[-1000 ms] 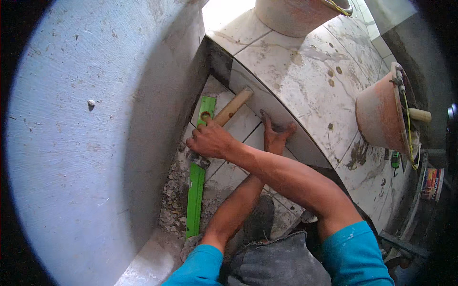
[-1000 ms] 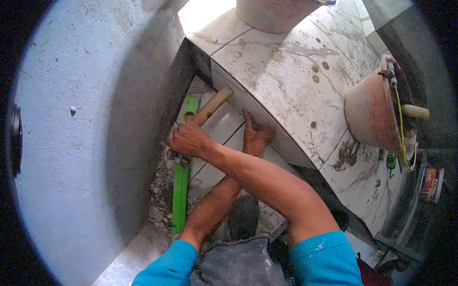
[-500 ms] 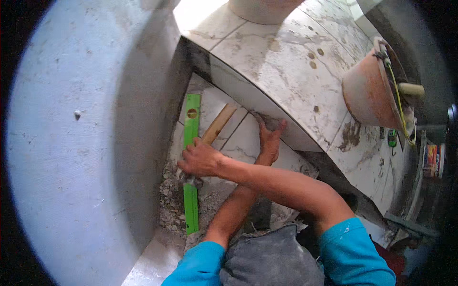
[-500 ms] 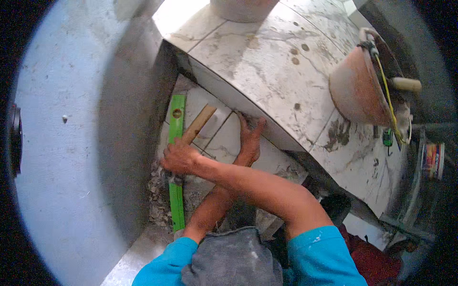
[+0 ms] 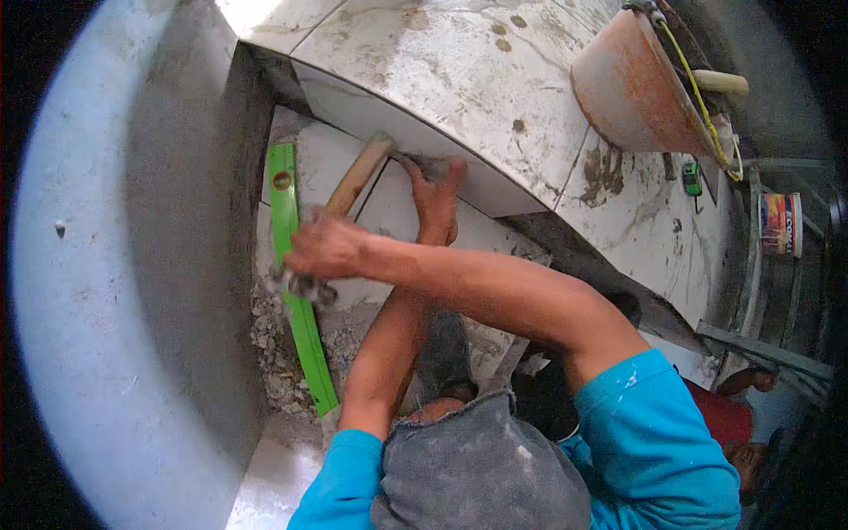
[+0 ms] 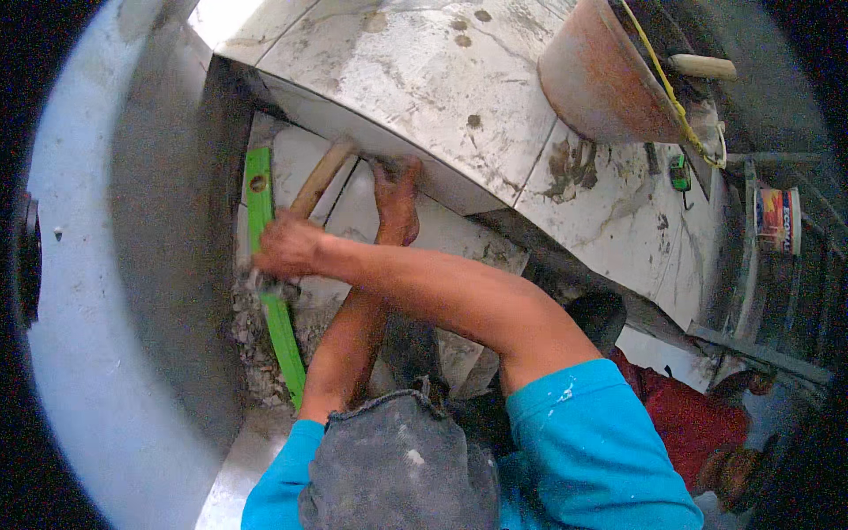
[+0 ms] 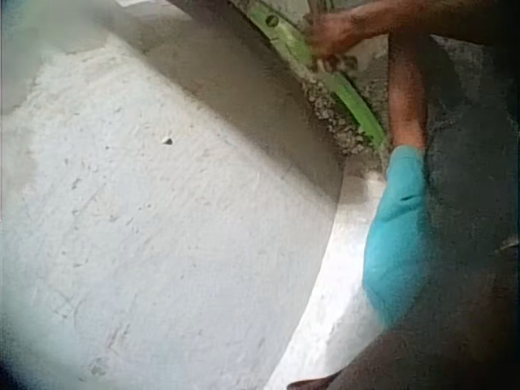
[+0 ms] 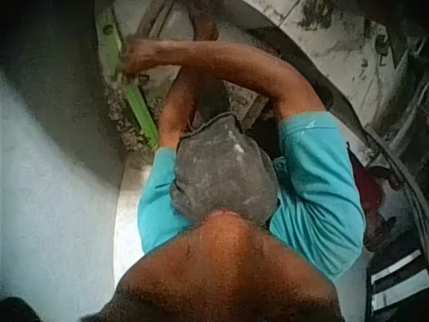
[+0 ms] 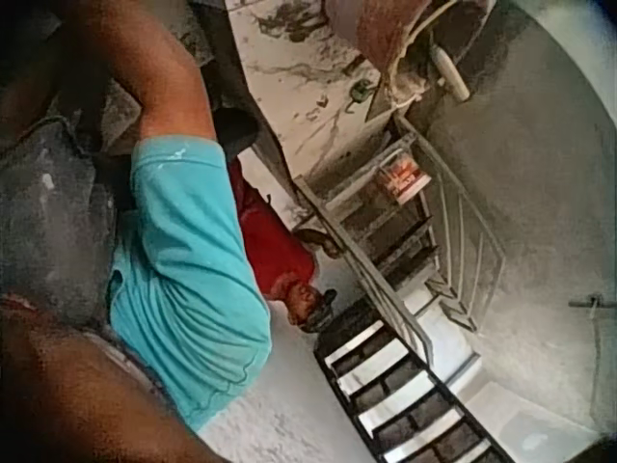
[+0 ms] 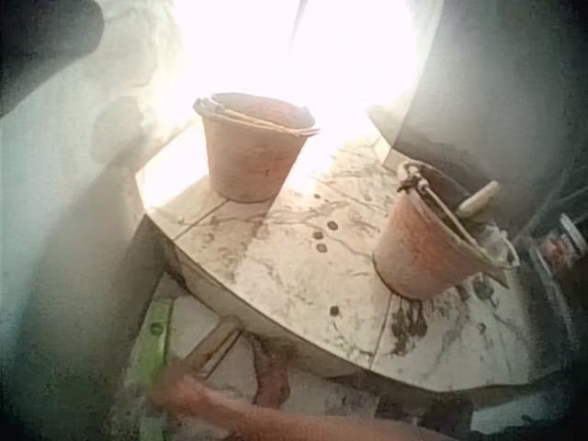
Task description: The person installs tiles on a step riser by placing a tile with mortar, tapping it with a wooden tool, wiping the tiled surface with a cloth, and checking its alignment using a spirit level.
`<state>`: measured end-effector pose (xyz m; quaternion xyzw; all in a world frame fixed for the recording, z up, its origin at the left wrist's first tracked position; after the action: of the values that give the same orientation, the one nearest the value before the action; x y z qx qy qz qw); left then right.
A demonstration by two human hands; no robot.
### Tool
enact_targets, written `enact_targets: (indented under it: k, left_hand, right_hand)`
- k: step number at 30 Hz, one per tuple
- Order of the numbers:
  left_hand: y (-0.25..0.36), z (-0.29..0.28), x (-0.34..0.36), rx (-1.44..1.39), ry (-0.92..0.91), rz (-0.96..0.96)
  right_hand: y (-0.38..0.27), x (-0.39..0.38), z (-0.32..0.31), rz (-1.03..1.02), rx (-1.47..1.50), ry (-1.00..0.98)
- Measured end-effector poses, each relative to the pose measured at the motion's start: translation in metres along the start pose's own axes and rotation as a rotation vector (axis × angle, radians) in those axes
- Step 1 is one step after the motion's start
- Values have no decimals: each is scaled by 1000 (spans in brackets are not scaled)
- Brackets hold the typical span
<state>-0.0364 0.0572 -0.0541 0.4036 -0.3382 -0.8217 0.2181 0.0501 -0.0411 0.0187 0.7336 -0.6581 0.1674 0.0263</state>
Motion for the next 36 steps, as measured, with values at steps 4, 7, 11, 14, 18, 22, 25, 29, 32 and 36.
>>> enact_targets:
  k: [4, 7, 11, 14, 18, 22, 25, 29, 32, 36]
  left_hand:
    - [4, 2, -5, 49, -3, 109]
    - [-1, -6, -7, 348, 1, 249]
    - [-4, -51, 7, 609, -81, 275]
    - [11, -91, 31, -195, -78, -229]
    - [91, -99, 64, -42, 68, 283]
    - [169, -65, 104, 367, 300, 770]
    - [192, -45, 128, 267, 310, 768]
    - [202, -30, 145, 363, 309, 744]
    - [204, -29, 153, 206, 145, 545]
    - [212, -33, 151, 347, 201, 653]
  right_hand:
    - [-2, -1, -14, 58, -10, 13]
    - [-15, -7, -34, 139, 78, 130]
    - [-34, -28, -87, 366, 145, 293]
    - [-41, -64, -135, 610, 367, 390]
    - [-47, -126, -166, 766, 465, 397]
    - [-34, -195, -137, 1106, 391, 258]
    - [-24, -235, -107, 1188, 205, 165]
    - [-24, -266, -62, 1442, 282, -88]
    - [-25, -275, -44, 1576, 311, 30]
    - [-25, -277, -28, 1608, 426, 66]
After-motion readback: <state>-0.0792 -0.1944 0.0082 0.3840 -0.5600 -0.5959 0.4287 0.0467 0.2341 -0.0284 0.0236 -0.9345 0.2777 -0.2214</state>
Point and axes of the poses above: each hand's wrist, its own x-axis towards the middle knuckle, its own z-axis out of the palm, y = z × x, the point moved 3 cm from there along x, towards the middle knuckle, and after that the axes turned 14 degrees about y, right-handed, at the moved point
